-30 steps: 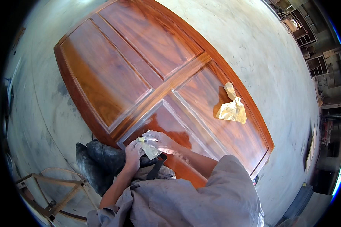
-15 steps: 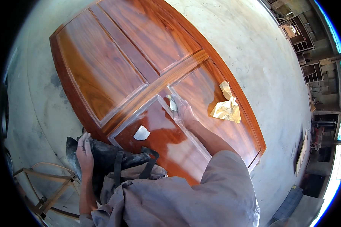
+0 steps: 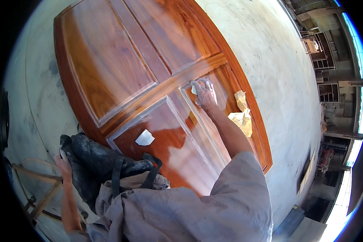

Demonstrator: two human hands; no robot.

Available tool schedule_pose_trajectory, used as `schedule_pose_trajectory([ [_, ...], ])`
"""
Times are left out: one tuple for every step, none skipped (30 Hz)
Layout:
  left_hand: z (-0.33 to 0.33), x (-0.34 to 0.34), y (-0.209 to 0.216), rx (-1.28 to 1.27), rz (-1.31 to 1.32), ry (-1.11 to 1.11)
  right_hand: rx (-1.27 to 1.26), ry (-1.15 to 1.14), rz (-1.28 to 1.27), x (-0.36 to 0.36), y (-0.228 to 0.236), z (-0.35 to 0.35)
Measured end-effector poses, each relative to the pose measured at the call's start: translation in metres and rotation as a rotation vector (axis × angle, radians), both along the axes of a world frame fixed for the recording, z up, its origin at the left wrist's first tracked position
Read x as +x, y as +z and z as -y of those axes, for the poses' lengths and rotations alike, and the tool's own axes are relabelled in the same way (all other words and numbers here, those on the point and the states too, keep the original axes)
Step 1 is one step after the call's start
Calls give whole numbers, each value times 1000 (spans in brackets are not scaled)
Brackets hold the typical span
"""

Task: The person wipes the surface of a wooden door with a cloth, moving methodically across panels and edges. The person uses both hands to rub and smooth the surface, occasionally adjusting the cloth.

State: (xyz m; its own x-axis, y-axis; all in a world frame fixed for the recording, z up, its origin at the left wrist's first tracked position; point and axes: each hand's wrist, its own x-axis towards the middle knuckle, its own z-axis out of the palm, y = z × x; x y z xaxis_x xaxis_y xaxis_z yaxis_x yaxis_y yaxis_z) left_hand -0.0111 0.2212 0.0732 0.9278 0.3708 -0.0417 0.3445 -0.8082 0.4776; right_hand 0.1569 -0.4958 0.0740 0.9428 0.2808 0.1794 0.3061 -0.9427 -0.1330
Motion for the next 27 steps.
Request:
schedule_pose_trajectory([
  [2,2,1,-9,5,3,71,103,-64,-8,-5,-10],
  [4,3,1,0,4,-1,38,117,-63,-9,-4,-11],
  [4,5,1,9,5,-9,6,128,-58,-10,-4,-11],
  [5,7,0,19,7,-17,-31,67,-40,-6,-3,-4],
  [6,9,-1,6,10,-9,-68,5,-21,-2,1,5],
  [6,8,-2,-2,9,2,-100,-54,-4,2,7,5],
  [6,7,-2,-10,9,12,-63,-6,-15,0,5,-4],
  [5,6,-2,0,7,19,-25,42,-27,-4,-1,-18],
  [4,6,-1,10,5,23,12,86,-38,-10,-5,-32],
  [3,6,0,19,3,26,52,109,-45,-15,-12,-40],
  [4,5,1,33,-12,26,45,88,-28,-14,-8,-38],
  [5,6,3,52,-19,30,43,72,-3,-8,-6,-33],
  [6,5,2,67,-31,33,37,54,16,-2,0,-29],
  [4,5,0,60,-2,34,-2,7,31,5,7,-22],
  [5,5,-4,47,23,30,-93,-2,50,12,7,-16],
  [5,5,-7,35,48,25,-23,5,49,7,2,-18],
  [4,4,-8,28,40,31,47,11,48,-1,-6,-23],
  [3,5,-7,24,35,39,59,51,12,-8,-11,-32],
  [1,5,-6,20,30,46,71,91,-23,-12,-15,-37],
  [-1,4,-9,22,41,37,27,67,-4,-2,-9,-26],
  [-3,3,-13,26,52,26,-16,37,13,5,-4,-14],
  [-1,3,-15,26,64,17,-59,2,24,7,-2,0],
  [-1,4,-16,18,73,18,-154,-92,32,13,-2,10],
  [-1,4,-15,10,73,15,-140,-96,66,14,-3,10],
  [1,4,-13,2,77,18,-46,-24,27,10,-4,-3],
  [1,3,-12,-5,63,31,47,48,-13,0,-9,-23],
  [-1,3,-10,-11,52,41,142,117,-50,-7,-8,-36],
])
